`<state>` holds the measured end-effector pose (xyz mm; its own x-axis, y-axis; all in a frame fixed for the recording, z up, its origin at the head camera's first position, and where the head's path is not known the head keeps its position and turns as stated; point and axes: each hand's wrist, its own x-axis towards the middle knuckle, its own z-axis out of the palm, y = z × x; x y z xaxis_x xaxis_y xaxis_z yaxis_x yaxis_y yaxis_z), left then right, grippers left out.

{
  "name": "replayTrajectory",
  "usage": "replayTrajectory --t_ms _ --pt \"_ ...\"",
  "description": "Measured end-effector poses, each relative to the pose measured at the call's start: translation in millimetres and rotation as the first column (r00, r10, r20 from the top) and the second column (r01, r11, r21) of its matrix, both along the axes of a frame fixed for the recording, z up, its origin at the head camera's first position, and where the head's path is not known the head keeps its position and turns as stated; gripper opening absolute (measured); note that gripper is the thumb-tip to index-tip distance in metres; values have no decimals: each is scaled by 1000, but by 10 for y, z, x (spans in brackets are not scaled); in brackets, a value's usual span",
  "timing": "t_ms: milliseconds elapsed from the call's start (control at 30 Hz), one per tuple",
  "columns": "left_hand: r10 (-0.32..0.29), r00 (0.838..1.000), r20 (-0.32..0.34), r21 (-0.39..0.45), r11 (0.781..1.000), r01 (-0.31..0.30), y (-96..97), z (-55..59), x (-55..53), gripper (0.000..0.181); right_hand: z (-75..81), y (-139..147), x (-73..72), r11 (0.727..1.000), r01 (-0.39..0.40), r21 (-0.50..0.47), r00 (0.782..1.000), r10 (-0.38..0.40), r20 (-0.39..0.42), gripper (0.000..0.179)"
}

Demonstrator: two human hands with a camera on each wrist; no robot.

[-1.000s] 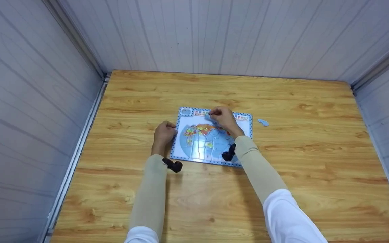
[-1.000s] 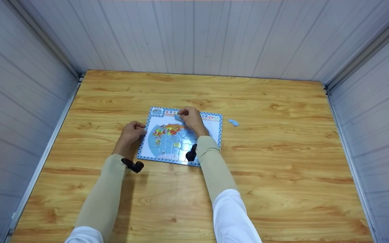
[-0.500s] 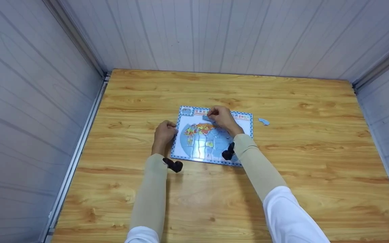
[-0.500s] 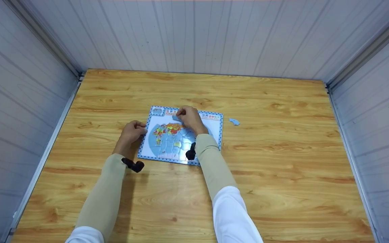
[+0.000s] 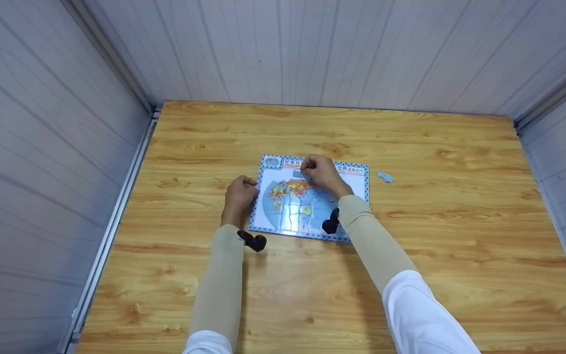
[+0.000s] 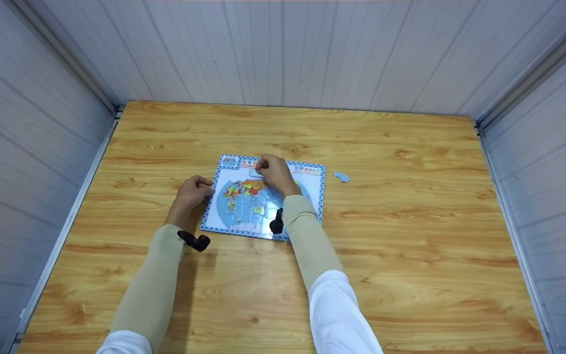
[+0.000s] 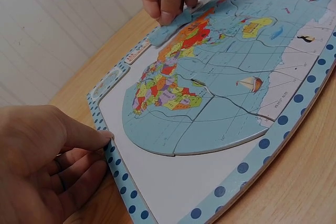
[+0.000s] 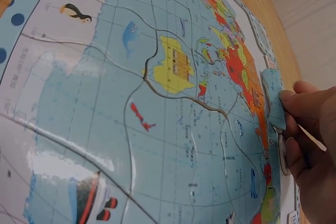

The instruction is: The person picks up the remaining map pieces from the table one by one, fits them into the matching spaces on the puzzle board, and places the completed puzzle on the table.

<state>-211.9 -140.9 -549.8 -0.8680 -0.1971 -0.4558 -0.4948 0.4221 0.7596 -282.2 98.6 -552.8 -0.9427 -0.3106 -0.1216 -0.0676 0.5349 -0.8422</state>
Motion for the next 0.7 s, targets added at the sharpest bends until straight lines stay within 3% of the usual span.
replayTrajectory --t_ms 300,700 --pt "-3 999 -40 -22 1000 2 -1 8 13 19 0 9 1 999 -25 31 999 25 -21 8" --pt "16 1000 7 15 1000 -16 4 20 13 19 -5 61 27 1000 -25 6 1000 25 14 15"
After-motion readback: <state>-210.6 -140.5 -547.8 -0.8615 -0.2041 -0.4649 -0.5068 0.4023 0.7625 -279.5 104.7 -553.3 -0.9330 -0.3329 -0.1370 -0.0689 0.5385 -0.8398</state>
